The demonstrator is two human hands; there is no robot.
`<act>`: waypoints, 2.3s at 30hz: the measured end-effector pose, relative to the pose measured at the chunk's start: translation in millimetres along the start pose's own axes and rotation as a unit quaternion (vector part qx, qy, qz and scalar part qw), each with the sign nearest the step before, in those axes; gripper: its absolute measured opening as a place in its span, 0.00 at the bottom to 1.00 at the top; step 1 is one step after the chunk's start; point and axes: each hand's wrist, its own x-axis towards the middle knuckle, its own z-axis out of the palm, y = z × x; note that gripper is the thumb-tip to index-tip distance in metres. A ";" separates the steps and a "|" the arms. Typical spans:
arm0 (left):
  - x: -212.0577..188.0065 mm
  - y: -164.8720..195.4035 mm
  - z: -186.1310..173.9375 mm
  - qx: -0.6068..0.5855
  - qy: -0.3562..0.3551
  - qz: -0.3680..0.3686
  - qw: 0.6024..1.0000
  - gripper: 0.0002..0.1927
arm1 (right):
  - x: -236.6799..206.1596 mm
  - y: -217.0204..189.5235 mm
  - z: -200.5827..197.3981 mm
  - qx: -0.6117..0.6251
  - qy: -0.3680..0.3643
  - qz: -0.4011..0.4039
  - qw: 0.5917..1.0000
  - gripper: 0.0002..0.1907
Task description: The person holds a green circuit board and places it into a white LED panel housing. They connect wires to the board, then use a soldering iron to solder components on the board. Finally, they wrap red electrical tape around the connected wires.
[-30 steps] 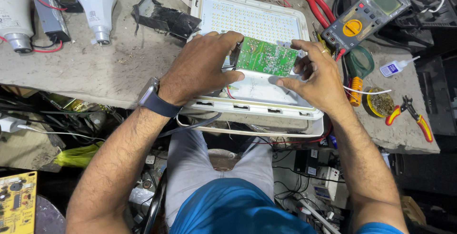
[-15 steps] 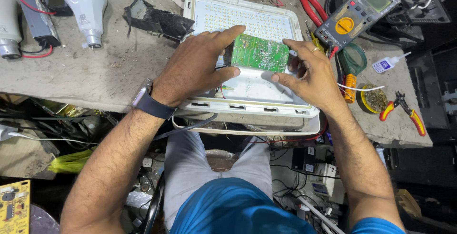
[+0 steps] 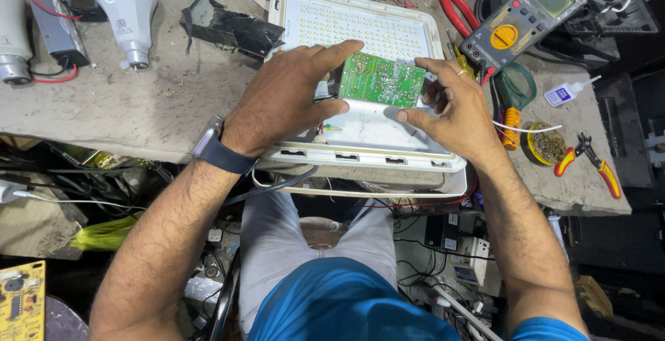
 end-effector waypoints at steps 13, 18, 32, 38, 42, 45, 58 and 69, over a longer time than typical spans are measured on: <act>3.1 2.1 -0.2 -0.007 -0.010 -0.033 0.999 0.42 | -1.0 0.2 3.3 -0.004 0.003 0.004 1.000 0.41; 2.2 1.1 1.8 -0.012 0.000 -0.014 1.000 0.41 | -1.7 2.6 3.7 -0.001 0.000 0.031 1.000 0.41; 17.7 4.9 -5.6 0.022 -0.049 -0.062 0.997 0.42 | -177.0 46.7 26.3 0.272 0.467 0.034 0.841 0.20; 41.3 5.2 -15.4 -0.013 -0.137 -0.116 0.984 0.34 | -269.6 91.9 40.0 0.385 0.534 0.281 0.699 0.36; 48.7 7.6 -17.6 -0.008 -0.167 -0.135 0.977 0.34 | -287.3 117.9 19.1 0.481 0.561 0.399 0.542 0.47; 52.1 8.0 -20.4 -0.006 -0.186 -0.157 0.970 0.35 | -283.0 124.6 8.2 0.494 0.583 0.414 0.494 0.56; 60.8 17.8 -19.6 0.065 -0.180 -0.234 0.953 0.45 | -283.0 167.5 -32.1 0.574 0.537 0.337 0.518 0.16; 49.0 -26.1 35.9 -0.112 -0.084 -0.354 0.925 0.33 | -379.5 153.1 -83.5 0.371 0.731 0.153 0.551 0.19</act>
